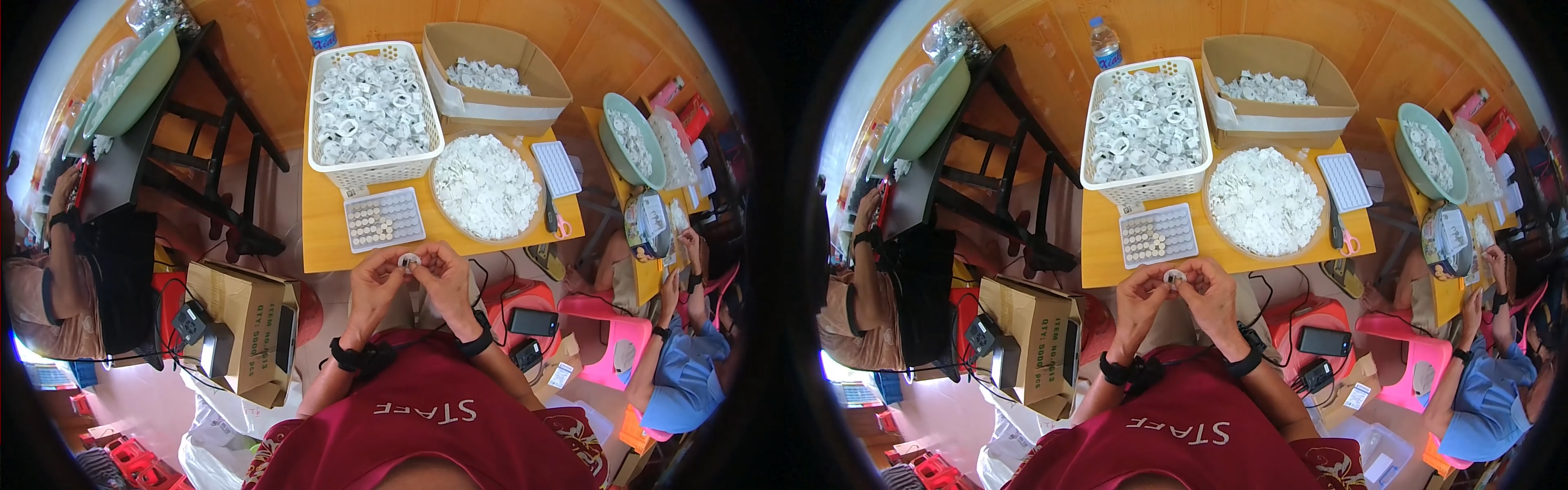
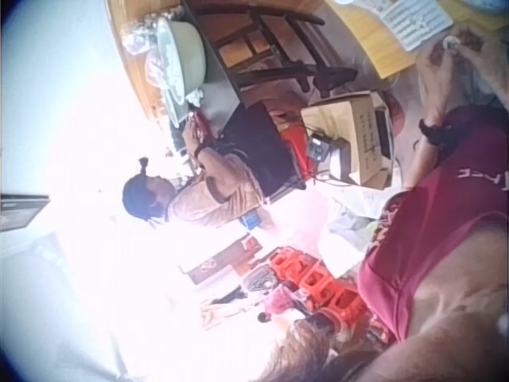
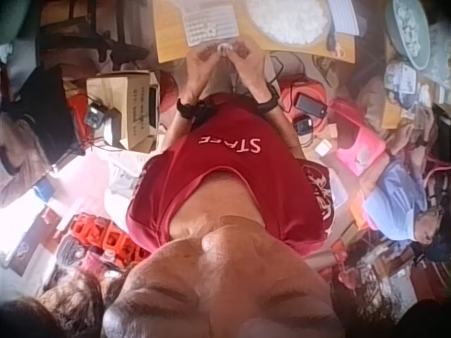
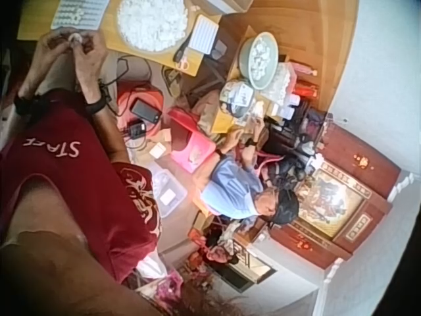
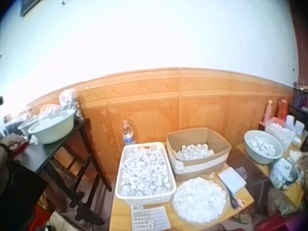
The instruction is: Assembling small white plastic components at a workstation.
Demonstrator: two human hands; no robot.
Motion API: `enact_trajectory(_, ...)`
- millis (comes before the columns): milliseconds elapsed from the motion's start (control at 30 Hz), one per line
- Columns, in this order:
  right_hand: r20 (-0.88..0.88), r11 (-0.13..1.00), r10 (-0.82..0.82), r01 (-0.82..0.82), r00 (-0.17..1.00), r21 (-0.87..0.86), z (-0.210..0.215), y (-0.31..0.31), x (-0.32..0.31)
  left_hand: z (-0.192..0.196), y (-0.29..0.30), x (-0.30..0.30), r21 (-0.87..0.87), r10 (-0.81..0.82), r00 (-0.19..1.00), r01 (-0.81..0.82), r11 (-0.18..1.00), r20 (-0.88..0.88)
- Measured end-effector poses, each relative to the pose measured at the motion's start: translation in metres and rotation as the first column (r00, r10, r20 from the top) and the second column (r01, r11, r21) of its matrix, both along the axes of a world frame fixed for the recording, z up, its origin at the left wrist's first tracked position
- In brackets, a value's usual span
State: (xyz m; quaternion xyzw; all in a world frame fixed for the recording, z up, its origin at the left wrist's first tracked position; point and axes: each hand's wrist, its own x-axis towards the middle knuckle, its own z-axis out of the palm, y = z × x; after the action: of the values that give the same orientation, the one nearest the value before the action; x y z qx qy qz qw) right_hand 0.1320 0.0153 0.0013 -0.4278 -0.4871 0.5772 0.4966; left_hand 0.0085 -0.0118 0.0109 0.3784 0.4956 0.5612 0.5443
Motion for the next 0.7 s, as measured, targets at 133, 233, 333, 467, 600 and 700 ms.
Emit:
enact_trajectory(133, 0.128, 0.998, 0.005, -0.013, 0.992, 0.057, -0.002, 0.001, 0.004, -0.006, 0.001, -0.006, -0.008, -0.052, 0.999, 0.052, 0.999, 0.015)
enact_trajectory(233, 0.350, 0.960, -0.067, -0.034, 0.934, 0.276, 0.015, 0.000, 0.003, -0.012, 0.001, -0.005, -0.015, -0.025, 0.999, 0.026, 1.000, 0.022)
enact_trajectory(333, 0.455, 0.909, -0.135, -0.073, 0.880, 0.411, 0.028, -0.003, 0.000, -0.012, 0.000, -0.002, 0.060, 0.012, 0.999, -0.009, 0.998, -0.042)
enact_trajectory(467, 0.481, 0.916, -0.154, -0.057, 0.863, 0.396, 0.024, -0.002, 0.001, 0.001, -0.001, -0.001, 0.047, -0.016, 0.973, 0.028, 0.999, -0.232)
enact_trajectory(600, 0.465, 0.924, -0.143, -0.051, 0.874, 0.380, 0.021, -0.001, 0.001, 0.006, -0.003, 0.000, 0.061, -0.035, 0.953, 0.056, 0.997, -0.302)
enact_trajectory(700, 0.467, 0.927, -0.147, -0.043, 0.872, 0.372, 0.020, -0.001, 0.001, 0.007, -0.003, 0.001, 0.079, -0.044, 0.938, 0.076, 0.994, -0.345)
